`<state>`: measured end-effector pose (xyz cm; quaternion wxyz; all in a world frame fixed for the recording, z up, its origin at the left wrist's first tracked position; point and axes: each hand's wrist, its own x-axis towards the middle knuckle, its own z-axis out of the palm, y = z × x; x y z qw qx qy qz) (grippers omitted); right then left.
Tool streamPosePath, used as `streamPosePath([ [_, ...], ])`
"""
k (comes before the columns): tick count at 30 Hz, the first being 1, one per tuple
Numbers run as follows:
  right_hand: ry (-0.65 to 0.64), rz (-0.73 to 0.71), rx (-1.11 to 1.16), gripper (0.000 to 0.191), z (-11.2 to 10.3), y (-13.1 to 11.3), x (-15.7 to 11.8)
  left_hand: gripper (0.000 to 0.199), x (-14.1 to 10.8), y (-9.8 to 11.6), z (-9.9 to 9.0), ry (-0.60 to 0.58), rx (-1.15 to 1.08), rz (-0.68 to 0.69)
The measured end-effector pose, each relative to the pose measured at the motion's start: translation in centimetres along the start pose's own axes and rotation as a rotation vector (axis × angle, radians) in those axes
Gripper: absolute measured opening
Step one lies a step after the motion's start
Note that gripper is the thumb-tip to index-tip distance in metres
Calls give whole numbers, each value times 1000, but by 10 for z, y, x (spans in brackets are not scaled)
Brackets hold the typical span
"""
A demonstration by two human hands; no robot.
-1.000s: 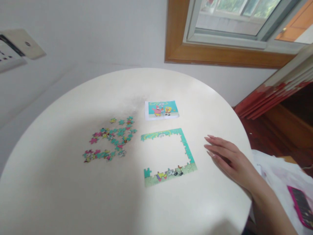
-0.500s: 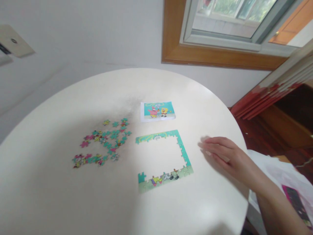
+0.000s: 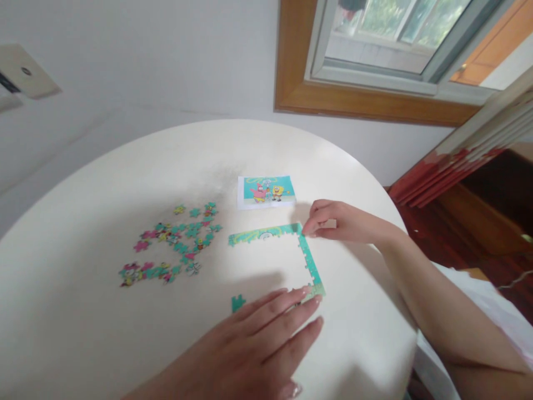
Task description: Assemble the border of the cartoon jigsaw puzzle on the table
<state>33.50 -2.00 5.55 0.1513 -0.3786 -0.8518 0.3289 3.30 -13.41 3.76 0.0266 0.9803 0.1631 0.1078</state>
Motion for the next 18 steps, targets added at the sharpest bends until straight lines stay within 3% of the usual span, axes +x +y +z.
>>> streamPosePath([
  [1, -18, 4, 44, 17, 2, 5, -1, 52, 17, -2, 1, -45, 6, 10],
  [3, -40, 17, 103, 19, 5, 13, -4, 58, 41, -3, 11, -16, 11, 26],
  [5, -52, 21, 129, 21, 7, 16, -7, 62, 52, -2, 26, 4, 26, 48],
  [10, -81, 28, 102, 23, 9, 8, -11, 65, 51, -5, 51, 47, 81, 10],
  [18, -73, 15, 5, 28, 9, 0, -14, 63, 54, -13, 49, 43, 86, 18],
])
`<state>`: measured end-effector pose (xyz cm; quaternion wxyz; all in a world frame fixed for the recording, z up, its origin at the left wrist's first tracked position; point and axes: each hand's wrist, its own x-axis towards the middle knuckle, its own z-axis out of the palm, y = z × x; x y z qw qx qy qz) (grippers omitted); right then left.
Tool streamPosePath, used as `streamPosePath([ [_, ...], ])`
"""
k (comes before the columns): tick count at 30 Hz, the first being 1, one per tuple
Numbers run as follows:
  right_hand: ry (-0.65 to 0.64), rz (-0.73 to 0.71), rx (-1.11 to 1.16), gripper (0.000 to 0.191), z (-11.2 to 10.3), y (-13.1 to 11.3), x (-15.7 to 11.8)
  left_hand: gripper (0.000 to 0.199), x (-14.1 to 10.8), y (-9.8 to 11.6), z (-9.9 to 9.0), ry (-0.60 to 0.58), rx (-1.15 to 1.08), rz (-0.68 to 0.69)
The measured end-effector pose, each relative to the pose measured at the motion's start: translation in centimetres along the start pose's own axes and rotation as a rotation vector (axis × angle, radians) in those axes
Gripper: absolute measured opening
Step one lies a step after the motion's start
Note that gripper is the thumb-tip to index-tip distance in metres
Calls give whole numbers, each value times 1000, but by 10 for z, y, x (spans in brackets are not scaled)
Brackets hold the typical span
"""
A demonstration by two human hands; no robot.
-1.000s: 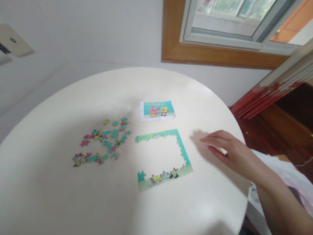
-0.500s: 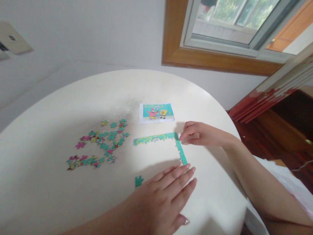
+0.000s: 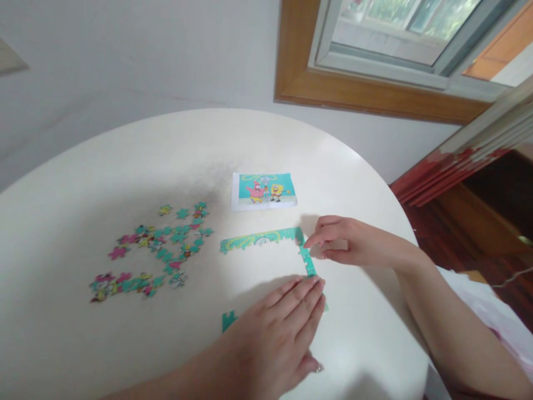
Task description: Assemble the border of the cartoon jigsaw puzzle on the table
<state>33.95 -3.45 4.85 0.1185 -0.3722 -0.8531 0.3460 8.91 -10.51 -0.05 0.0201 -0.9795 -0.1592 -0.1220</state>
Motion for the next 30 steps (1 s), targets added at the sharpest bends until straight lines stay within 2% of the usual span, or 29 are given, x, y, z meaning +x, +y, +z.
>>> streamPosePath([
  [6, -33, -50, 1, 33, 3, 4, -1, 64, 0, 2, 3, -14, -13, -1],
  [12, -82, -99, -33, 39, 7, -1, 1, 66, 1, 2, 3, -12, 25, -3],
  [20, -65, -105, -21, 33, 9, -1, 1, 69, 0, 6, 8, -15, 19, -33],
  [30, -61, -101, -28, 30, 10, -1, 2, 67, 1, 6, 7, 45, 64, -37],
])
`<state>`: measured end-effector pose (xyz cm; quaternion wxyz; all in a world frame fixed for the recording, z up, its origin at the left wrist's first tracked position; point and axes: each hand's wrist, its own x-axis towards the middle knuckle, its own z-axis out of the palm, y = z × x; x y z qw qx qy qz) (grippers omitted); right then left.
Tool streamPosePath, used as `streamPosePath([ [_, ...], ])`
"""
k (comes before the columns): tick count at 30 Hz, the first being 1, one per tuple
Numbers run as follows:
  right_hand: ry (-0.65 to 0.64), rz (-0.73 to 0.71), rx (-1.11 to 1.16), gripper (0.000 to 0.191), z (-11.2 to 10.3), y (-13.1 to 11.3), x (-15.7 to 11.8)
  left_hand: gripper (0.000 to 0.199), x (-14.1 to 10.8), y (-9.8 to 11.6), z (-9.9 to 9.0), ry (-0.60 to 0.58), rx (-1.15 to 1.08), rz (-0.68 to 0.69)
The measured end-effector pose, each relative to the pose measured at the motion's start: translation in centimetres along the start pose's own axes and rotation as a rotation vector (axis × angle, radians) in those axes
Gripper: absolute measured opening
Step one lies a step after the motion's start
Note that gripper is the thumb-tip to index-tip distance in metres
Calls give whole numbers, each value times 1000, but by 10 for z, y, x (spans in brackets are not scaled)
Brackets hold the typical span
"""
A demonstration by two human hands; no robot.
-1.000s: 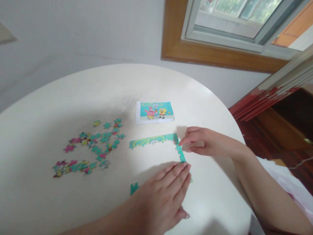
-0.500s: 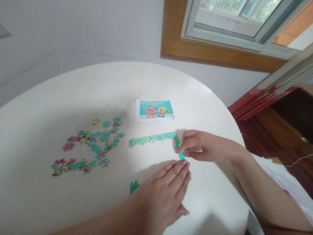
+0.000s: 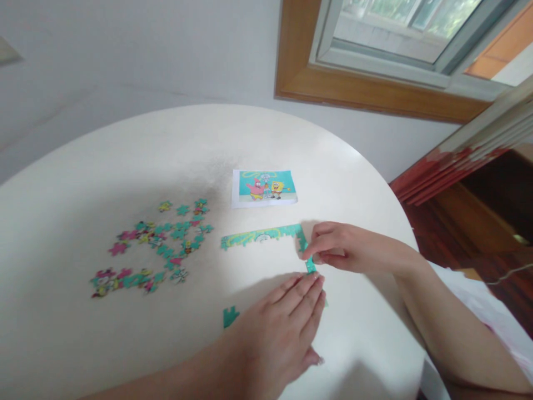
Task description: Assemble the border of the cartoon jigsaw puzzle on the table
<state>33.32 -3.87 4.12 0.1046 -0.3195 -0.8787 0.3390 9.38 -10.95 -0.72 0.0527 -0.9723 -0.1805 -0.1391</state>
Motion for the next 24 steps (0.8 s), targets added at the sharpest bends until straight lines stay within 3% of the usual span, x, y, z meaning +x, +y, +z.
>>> streamPosePath([
  [11, -3, -15, -59, 31, -1, -3, 2, 68, 0, 1, 1, 4, 14, -6],
  [18, -145, -90, -540, 17, -15, -28, 9, 69, -1, 2, 4, 18, 5, 4],
  [24, -143, -270, -826, 17, -12, -28, 5, 65, -1, 2, 2, 28, 4, -5],
])
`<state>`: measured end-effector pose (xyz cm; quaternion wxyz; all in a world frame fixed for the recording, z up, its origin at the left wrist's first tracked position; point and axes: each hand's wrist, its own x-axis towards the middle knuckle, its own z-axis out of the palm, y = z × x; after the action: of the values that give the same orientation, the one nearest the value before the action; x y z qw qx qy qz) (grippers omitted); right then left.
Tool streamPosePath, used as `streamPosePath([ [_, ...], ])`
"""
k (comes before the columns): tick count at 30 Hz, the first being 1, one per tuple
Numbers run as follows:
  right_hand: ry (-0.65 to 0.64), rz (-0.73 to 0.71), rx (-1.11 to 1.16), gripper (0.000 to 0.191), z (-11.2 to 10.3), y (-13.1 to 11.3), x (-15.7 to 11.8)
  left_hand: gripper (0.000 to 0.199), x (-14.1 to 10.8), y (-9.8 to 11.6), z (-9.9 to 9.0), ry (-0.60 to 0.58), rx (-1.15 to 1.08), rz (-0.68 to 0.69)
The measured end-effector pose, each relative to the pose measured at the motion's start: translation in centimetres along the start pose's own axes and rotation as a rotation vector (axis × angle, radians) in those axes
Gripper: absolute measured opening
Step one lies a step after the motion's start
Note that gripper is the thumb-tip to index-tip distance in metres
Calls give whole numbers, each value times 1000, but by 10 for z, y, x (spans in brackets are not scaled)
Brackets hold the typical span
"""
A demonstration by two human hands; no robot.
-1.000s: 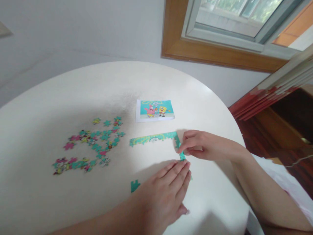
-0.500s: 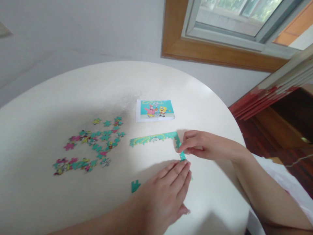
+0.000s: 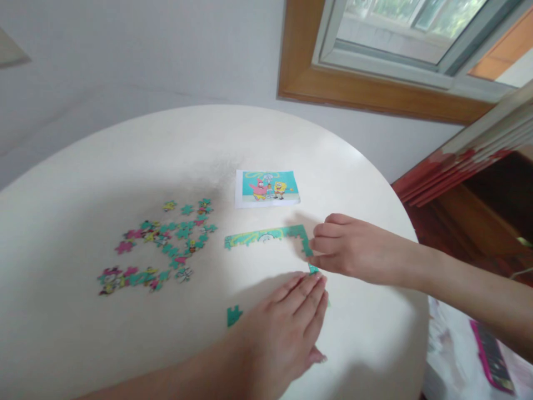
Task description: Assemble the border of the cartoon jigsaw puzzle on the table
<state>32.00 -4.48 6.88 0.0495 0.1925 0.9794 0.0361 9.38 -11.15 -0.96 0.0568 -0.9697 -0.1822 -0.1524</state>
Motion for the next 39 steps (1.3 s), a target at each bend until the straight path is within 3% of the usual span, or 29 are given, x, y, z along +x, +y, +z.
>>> streamPosePath([
  [10, 123, -227, -224, 25, 8, 3, -12, 62, -1, -1, 2, -11, -3, 31],
  [22, 221, -174, -138, 25, 28, 7, -18, 61, -1, -1, 4, -2, -8, 22],
  [30, 382, 194, 355, 18, 40, 7, -21, 59, -1, -2, 7, -6, -29, 29],
  [39, 483, 633, 684, 21, 43, -15, -10, 50, 4, -6, 4, 13, -70, 8],
])
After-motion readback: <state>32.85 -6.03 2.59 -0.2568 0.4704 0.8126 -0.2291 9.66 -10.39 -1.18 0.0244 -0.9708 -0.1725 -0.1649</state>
